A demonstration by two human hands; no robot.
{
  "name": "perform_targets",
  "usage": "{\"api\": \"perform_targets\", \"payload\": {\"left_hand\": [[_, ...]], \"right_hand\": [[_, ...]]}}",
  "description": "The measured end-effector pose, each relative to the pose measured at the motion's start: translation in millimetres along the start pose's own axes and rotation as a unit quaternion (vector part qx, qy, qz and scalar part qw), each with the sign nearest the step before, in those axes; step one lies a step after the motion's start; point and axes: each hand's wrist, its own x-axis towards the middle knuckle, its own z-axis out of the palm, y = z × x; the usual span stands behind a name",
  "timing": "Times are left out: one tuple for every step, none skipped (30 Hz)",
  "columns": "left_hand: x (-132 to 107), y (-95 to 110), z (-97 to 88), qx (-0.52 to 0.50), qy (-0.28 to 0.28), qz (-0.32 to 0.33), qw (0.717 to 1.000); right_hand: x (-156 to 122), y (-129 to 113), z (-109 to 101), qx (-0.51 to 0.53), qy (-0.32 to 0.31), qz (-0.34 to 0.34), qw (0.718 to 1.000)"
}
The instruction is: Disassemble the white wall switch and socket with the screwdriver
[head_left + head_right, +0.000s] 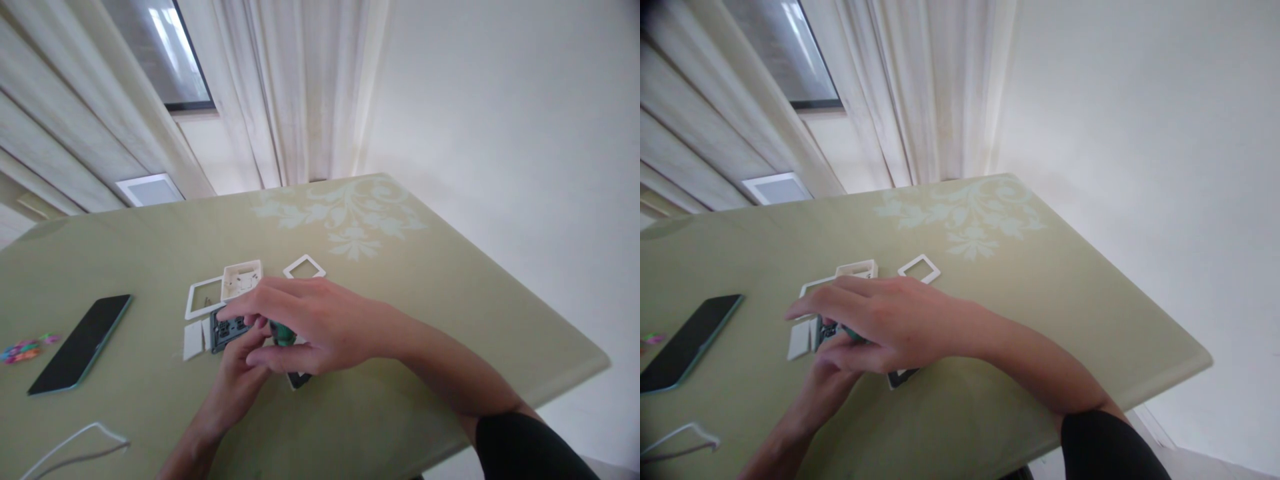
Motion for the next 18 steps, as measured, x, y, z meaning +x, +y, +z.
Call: {"api": "perform_targets", "payload": {"left_hand": [[-0.7,-1.3,-0.9,0.003,-0.021,0.001,1.000],[-1.6,-2.8,-1.6,0.006,-0.039,-0.001,0.999],[-2.6,-4.0,-1.9,0.007,-0.050,-0.003,0.999],[-3.4,-4.9,-1.6,0.005,-0.049,-0.003,0.999],[-3.9,-5.3,-0.8,0.005,-0.042,-0.004,0.999],[-4.3,-5.3,0.3,0.004,-0.030,-0.006,1.000],[-4.4,-5.0,1.4,0.001,-0.013,-0.011,1.000],[-4.4,-4.6,2.3,-0.004,0.006,-0.017,1.000],[-4.5,-4.1,2.7,-0.009,0.021,-0.025,0.999],[-4.7,-3.9,2.5,-0.014,0.026,-0.033,0.999],[-5.1,-3.9,1.8,-0.018,0.020,-0.040,0.999],[-5.5,-4.2,0.8,-0.017,0.003,-0.043,0.999],[-6.0,-4.6,-0.2,-0.014,-0.018,-0.042,0.999],[-6.4,-5.0,-0.8,-0.011,-0.036,-0.040,0.999],[-6.5,-5.2,-0.8,-0.008,-0.046,-0.036,0.998],[-6.3,-5.0,-0.1,-0.005,-0.045,-0.034,0.998],[-5.8,-4.5,1.1,0.000,-0.032,-0.033,0.999],[-5.1,-3.7,2.7,0.004,-0.012,-0.033,0.999]], "right_hand": [[-0.1,-0.3,-0.2,0.004,-0.001,0.002,1.000],[-0.1,-0.5,-0.4,0.008,-0.003,0.004,1.000],[-0.2,-0.8,-0.5,0.011,-0.004,0.006,1.000],[-0.2,-0.9,-0.5,0.011,-0.006,0.007,1.000],[-0.1,-0.9,-0.4,0.011,-0.006,0.009,1.000],[-0.1,-0.9,-0.3,0.010,-0.007,0.011,1.000],[0.0,-0.7,-0.1,0.009,-0.008,0.012,1.000],[0.1,-0.4,0.1,0.008,-0.009,0.014,1.000],[0.2,0.0,0.4,0.006,-0.010,0.017,1.000],[0.2,0.4,0.5,0.004,-0.011,0.019,1.000],[0.3,0.7,0.6,0.002,-0.010,0.018,1.000],[0.3,0.9,0.5,0.000,-0.009,0.015,1.000],[0.3,1.0,0.3,0.000,-0.008,0.012,1.000],[0.3,0.8,-0.1,-0.001,-0.008,0.010,1.000],[0.4,0.5,-0.6,-0.002,-0.010,0.010,1.000],[0.5,-0.1,-1.2,-0.002,-0.014,0.015,1.000],[0.6,-0.8,-1.8,-0.001,-0.017,0.022,1.000],[0.7,-1.6,-2.4,0.001,-0.019,0.028,0.999]]}}
